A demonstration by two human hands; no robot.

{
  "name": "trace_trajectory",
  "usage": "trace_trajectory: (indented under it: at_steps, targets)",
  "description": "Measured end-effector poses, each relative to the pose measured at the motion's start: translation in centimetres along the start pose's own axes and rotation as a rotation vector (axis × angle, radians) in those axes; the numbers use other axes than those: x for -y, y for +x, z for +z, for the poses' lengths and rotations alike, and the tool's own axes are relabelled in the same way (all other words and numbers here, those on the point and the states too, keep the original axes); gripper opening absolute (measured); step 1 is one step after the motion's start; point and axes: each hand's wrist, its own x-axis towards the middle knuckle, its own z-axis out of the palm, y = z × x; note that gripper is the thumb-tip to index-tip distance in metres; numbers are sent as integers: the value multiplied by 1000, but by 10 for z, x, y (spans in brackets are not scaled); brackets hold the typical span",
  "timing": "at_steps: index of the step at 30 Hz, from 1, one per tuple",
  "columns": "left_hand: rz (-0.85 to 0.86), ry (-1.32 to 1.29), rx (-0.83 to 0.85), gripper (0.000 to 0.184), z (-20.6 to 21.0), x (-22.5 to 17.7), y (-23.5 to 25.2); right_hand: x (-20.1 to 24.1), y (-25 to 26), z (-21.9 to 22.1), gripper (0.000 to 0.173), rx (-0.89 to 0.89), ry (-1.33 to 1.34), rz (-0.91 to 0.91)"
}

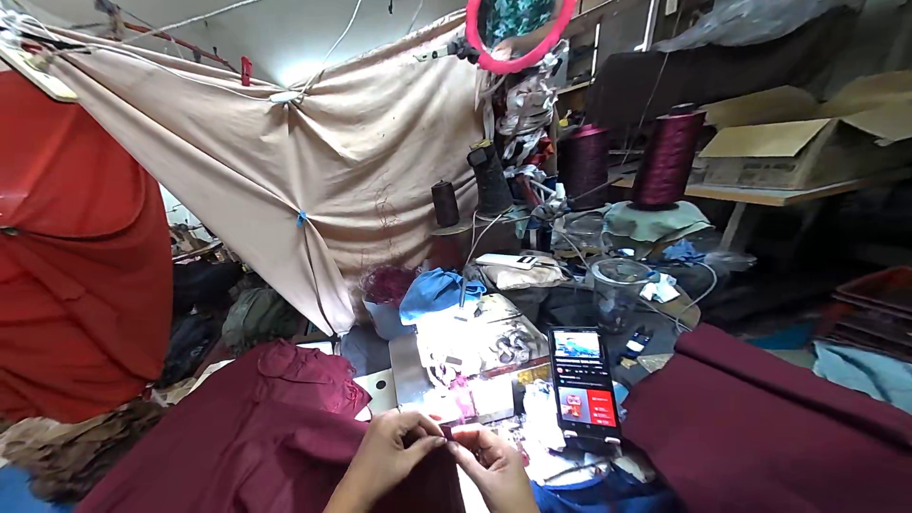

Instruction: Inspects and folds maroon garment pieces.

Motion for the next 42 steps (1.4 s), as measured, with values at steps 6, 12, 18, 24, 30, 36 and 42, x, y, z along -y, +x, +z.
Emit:
trace_trajectory:
  at_steps: [6,12,18,24,30,36,42]
  targets:
    - [-72,-97,16,16,-3,-1,2,3,-3,4,15,-13,-1,0]
    - [-172,-171,9,15,-2,-5,2,1,-7,3,14,14,-31,-16]
    - [-84,-6,-7,15,-14,-11,8,-9,-12,5,25,0,-115,-189]
    - [50,51,-240,13,-54,-22,31,-57,-45,-2,17,85,-380,-6]
    - [69,259,-404,15,-60,-12,32,-67,-55,-10,13,35,-259,131]
    - [154,203,-183,19,-33,-17,17,-35,-20,-6,50,266,-105,0]
    - [280,322,-106,18,-11,-31,10,-1,9,-1,17,232,-209,-236]
